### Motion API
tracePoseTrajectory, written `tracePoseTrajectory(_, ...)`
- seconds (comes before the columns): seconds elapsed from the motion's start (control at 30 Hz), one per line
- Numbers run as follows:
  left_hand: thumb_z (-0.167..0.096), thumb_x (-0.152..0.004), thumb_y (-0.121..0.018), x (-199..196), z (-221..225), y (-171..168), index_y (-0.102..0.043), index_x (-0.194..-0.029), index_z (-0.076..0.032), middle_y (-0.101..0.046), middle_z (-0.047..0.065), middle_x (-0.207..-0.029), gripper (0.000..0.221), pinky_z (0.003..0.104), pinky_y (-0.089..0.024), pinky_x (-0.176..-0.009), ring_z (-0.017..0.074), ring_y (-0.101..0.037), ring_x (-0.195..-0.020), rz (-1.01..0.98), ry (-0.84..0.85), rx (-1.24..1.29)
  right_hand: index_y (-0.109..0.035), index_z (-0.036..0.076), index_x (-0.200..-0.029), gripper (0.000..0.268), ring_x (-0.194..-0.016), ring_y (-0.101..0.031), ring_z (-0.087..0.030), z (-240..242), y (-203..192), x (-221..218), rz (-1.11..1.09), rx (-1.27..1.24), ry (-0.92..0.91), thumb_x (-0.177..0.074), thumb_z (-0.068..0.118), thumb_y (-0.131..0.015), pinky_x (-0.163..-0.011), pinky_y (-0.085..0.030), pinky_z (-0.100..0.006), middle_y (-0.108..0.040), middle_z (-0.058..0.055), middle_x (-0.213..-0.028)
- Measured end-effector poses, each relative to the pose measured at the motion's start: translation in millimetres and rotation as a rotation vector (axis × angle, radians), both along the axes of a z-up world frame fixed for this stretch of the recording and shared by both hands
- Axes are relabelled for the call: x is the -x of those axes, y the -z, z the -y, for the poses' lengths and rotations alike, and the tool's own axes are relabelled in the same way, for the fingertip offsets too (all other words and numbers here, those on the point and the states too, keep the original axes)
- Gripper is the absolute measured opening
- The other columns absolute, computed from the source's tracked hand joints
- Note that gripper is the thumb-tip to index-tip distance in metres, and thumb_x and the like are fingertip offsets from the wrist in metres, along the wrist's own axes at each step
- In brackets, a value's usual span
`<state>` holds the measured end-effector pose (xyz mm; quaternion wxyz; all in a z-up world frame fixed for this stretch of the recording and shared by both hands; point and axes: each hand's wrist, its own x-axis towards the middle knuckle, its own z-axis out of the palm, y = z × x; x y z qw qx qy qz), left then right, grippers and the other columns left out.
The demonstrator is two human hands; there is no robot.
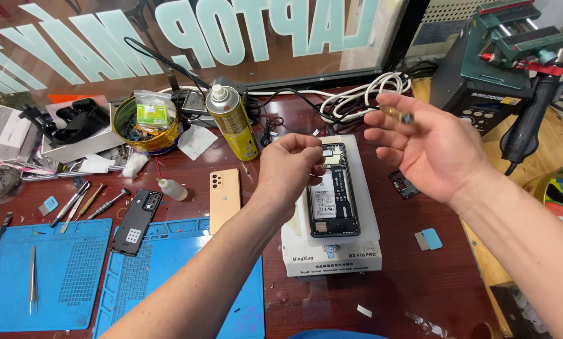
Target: The person uses a screwdriver to remove screws from the back of a disassembled smartphone. They then use tweezers to lift and remove a metal shielding plate from the internal components.
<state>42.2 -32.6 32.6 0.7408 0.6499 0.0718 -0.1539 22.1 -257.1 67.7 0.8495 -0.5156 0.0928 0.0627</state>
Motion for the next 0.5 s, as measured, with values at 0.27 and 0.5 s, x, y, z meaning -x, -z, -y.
tracePoseTrajectory(0.27, -0.005, -0.088, -0.065, -23, -35, 15, -0.067, -0.1, -0.001, -0.07, 0.006, -0.083, 0.013, 0.03, -0.058, -0.059, 0.013, -0.065, -0.065, 0.025, -0.046, -0.076, -0.062, 0.008, -0.13, 0.031, -0.087, -0.066, -0.018, -9, 21, -2, 0.041, 0.31, 0.05, -0.106, 0.026, -0.057, -0.07, -0.053, -0.031, -0.067, -0.006, -0.102)
tracePoseTrajectory(0.5, -0.009, -0.09, -0.065, -20, -42, 25, -0.068, -0.102, -0.001, -0.072, 0.006, -0.085, 0.015, 0.029, -0.058, -0.058, 0.0124, -0.068, -0.067, 0.021, -0.004, -0.16, -0.058, -0.001, -0.123, 0.025, -0.094, -0.068, -0.018, -21, 42, -5, 0.149, 0.452, 0.103, -0.1, 0.007, -0.063, -0.084, -0.06, -0.032, -0.067, -0.01, -0.105)
